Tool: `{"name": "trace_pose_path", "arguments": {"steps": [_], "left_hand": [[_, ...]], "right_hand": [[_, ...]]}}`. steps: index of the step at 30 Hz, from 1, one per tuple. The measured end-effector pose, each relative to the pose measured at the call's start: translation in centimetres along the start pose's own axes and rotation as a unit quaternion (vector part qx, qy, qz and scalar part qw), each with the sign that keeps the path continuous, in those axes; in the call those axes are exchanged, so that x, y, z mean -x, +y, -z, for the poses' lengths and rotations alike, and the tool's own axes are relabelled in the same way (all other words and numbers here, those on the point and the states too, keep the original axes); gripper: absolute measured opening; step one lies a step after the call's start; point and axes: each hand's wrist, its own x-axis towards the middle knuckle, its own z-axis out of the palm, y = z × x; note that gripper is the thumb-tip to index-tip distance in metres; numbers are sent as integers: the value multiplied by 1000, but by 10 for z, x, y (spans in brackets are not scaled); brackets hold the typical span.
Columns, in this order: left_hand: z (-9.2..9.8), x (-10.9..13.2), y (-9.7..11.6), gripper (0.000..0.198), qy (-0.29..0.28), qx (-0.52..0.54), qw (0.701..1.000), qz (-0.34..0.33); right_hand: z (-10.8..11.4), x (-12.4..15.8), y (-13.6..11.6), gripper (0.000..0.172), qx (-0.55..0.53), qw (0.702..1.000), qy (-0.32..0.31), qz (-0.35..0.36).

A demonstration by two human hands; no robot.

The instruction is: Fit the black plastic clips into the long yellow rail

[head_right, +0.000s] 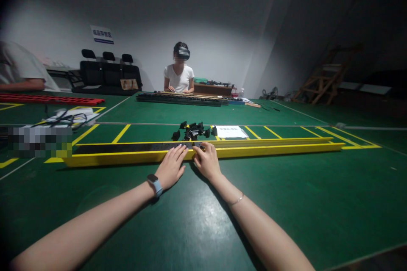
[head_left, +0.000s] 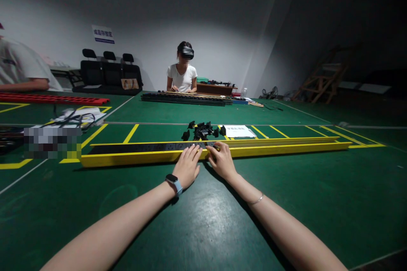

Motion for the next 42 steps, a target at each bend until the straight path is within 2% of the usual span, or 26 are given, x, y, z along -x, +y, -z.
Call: {"name": "trace_pose_path", "arguments": {"steps": [10,19,22,24,27,29,35,42], "left_hand": [[1,1,1,60,6,-26,1000,-1],[0,1,1,60,9,-29,1000,-5],[0,1,1,58,9,-32,999,-10],[0,1,2,56,9,-31,999,-20],[-1,1,1,56,9,-25,999,-35],[-1,1,1,56,9,-21,999,-41],[1,0,3,51,-2,-12,996,-84],[0,0,4,47,0,-19,996,-86]], "right_hand": [[3,-7,-1,30,92,995,-9,29],[9,-6,6,34,131,991,-10,-6],[9,-1,-1,34,111,993,-44,-15],[7,3,-7,38,93,990,-97,-43],[3,5,-14,46,96,973,-180,-106],[1,3,-15,46,104,964,-211,-126],[2,-4,-15,37,106,953,-238,-155],[5,-7,-21,33,126,945,-250,-171]]}}
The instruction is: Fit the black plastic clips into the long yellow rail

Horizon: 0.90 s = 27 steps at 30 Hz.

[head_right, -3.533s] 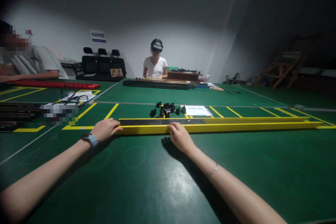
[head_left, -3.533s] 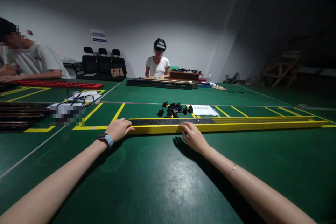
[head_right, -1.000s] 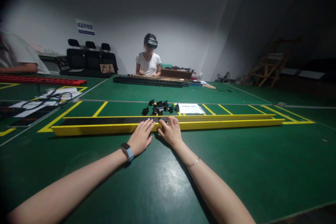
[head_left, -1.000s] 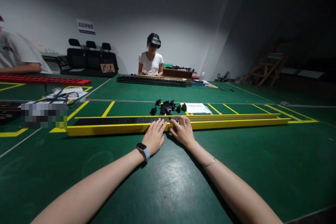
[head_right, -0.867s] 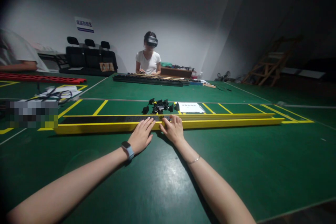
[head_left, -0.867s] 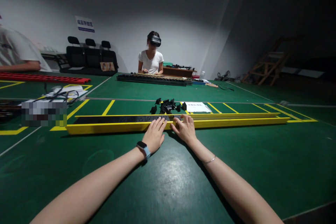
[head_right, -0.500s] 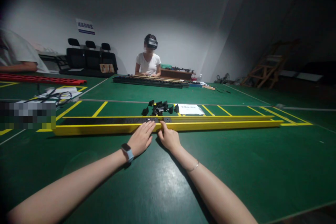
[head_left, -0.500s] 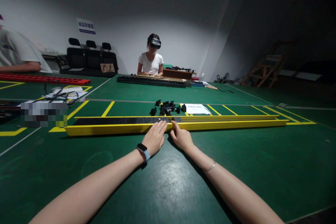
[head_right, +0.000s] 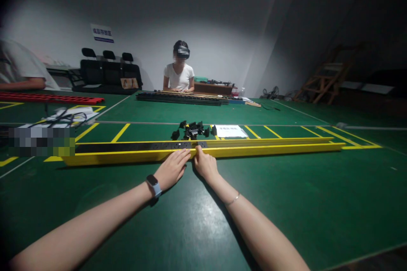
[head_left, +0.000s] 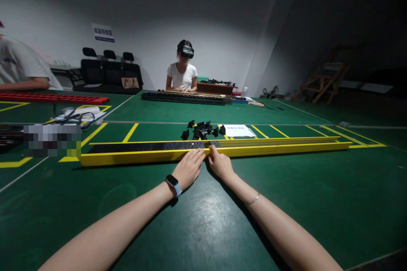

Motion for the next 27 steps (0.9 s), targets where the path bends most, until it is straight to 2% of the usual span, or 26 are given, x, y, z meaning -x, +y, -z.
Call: {"name": "trace_pose_path", "arguments": {"steps": [5,11,19,27], "left_hand": [[0,0,1,47,2,-1,1000,4],[4,0,2,47,-2,-2,1000,11],[9,3,4,47,11,-28,996,86],[9,3,4,49,14,-24,996,89]], "right_hand": [[0,-1,7,32,-22,999,8,-29],[-3,0,13,33,-16,999,22,-30],[-5,-2,13,34,-42,997,24,-54],[-7,-3,22,34,-60,993,41,-95]]}}
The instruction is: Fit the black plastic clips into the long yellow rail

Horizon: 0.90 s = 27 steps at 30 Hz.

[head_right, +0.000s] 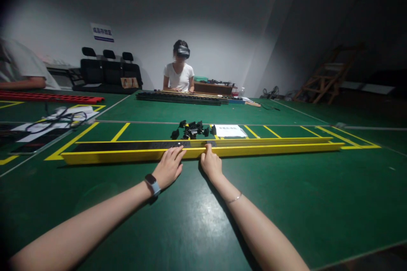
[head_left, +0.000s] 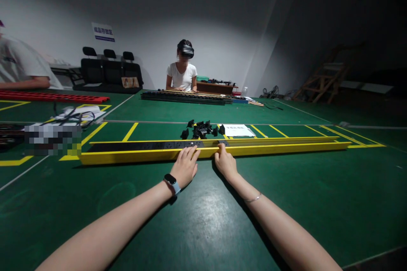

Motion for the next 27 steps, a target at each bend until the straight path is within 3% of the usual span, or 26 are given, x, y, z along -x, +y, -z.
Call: {"name": "trace_pose_path", "arguments": {"steps": [6,12,15,27], "left_hand": [[-3,1,0,48,18,17,999,25],[-5,0,-1,49,25,31,999,38],[-3,-1,0,49,24,26,999,33],[0,0,1,48,24,9,998,49]], "right_hand": [[-1,-1,0,35,-8,1000,6,8],[-3,10,-16,53,-65,979,-16,193],[-4,15,-27,60,-42,969,-22,242],[-1,15,-33,59,19,977,-12,212]]}}
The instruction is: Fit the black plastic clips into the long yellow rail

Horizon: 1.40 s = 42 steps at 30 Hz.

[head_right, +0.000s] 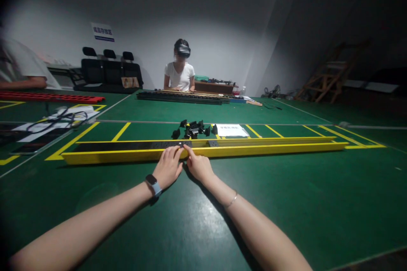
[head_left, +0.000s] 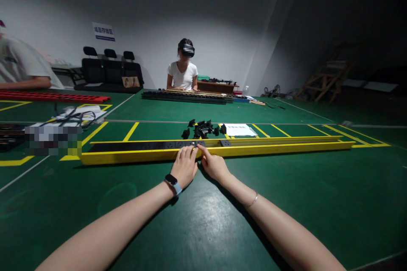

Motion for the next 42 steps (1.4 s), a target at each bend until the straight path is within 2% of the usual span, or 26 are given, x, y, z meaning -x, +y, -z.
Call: {"name": "trace_pose_path", "arguments": {"steps": [6,14,17,19,24,31,38,42], "left_hand": [[0,0,-1,47,-9,-5,1000,2],[-1,1,-1,48,-6,-10,1000,0],[0,0,-1,47,-7,-11,1000,1],[0,0,-1,47,-6,-11,1000,2],[0,-1,0,48,-12,-15,1000,-3],[1,-1,0,47,-7,-16,1000,-5],[0,-1,0,48,-5,-20,1000,-6],[-2,0,0,47,0,-22,1000,-5]], "right_hand": [[-3,0,9,52,-2,999,20,-27],[1,5,10,53,-81,986,132,66],[7,5,6,62,-99,979,111,137],[8,4,4,67,-98,979,81,157],[4,2,7,70,-127,981,46,140],[-1,1,6,66,-136,981,63,123],[1,2,0,56,-107,989,69,73],[0,2,4,53,-92,991,94,28]]}}
